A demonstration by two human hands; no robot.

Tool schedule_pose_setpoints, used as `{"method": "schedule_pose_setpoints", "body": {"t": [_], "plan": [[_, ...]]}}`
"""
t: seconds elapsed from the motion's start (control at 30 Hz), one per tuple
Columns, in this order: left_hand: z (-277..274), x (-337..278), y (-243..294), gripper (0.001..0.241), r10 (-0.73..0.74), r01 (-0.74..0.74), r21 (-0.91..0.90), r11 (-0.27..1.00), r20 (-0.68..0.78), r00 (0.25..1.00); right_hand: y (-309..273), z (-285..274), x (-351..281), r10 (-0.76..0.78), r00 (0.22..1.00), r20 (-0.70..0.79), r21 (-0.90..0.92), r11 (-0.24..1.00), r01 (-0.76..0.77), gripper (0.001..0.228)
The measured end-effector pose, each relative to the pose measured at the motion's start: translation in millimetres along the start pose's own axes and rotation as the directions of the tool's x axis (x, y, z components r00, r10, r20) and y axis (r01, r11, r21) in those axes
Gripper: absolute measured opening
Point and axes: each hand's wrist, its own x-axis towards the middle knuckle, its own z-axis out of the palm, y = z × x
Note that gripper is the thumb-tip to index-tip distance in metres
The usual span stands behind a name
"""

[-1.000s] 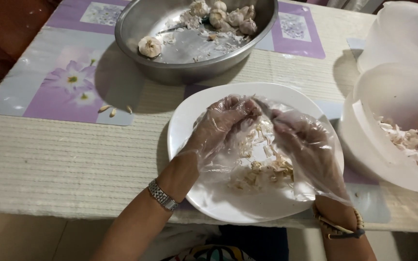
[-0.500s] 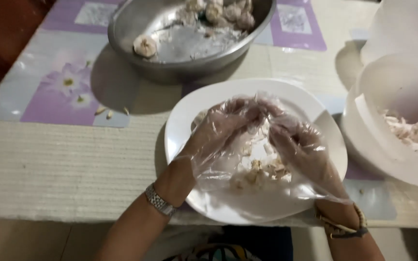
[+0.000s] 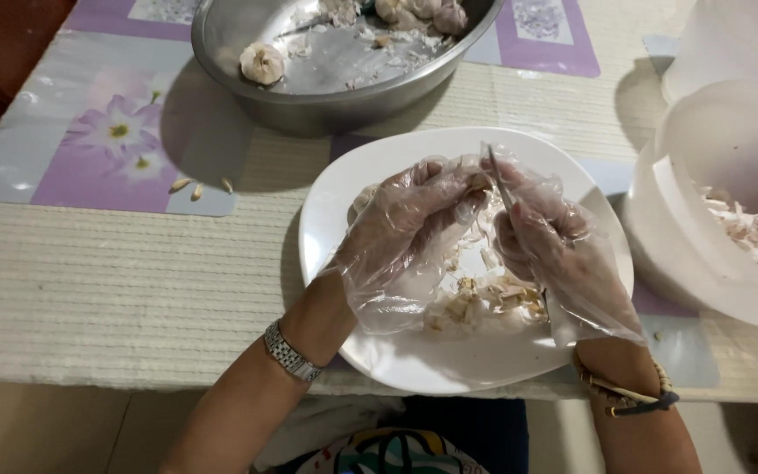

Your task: Peeling garlic cloves by hand and using a small knife to trim the ends.

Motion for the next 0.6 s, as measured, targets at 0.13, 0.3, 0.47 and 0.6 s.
{"method": "schedule_pose_setpoints", "body": {"t": [0.13,0.3,0.47,0.6], "plan": [[8.5,-1.6,0.3,0.019,0.031,-0.033,-0.025,0.999,-0.097,0.995,-3.4,-2.1,1.1,-0.009,1.0,0.013,0.007,1.0,0.009,0.058],[-12.0,4.6,-1.0,0.036,-0.077,0.079,-0.083,0.993,0.024,0.997,31.6,-4.9,-0.8,-0.073,0.996,-0.05,-0.034,0.997,0.072,0.041],[-21.5,2.7,-12.3,0.034,-0.134,0.129,-0.043,0.991,-0.143,0.981,51.0,-2.3,0.5,-0.29,0.937,-0.195,-0.141,0.954,0.266,0.019],[10.2,0.9,10.6,0.034,-0.158,0.176,0.078,0.981,-0.194,0.968,44.5,3.7,5.6,-0.276,0.937,-0.212,-0.171,0.955,0.243,0.016]]}}
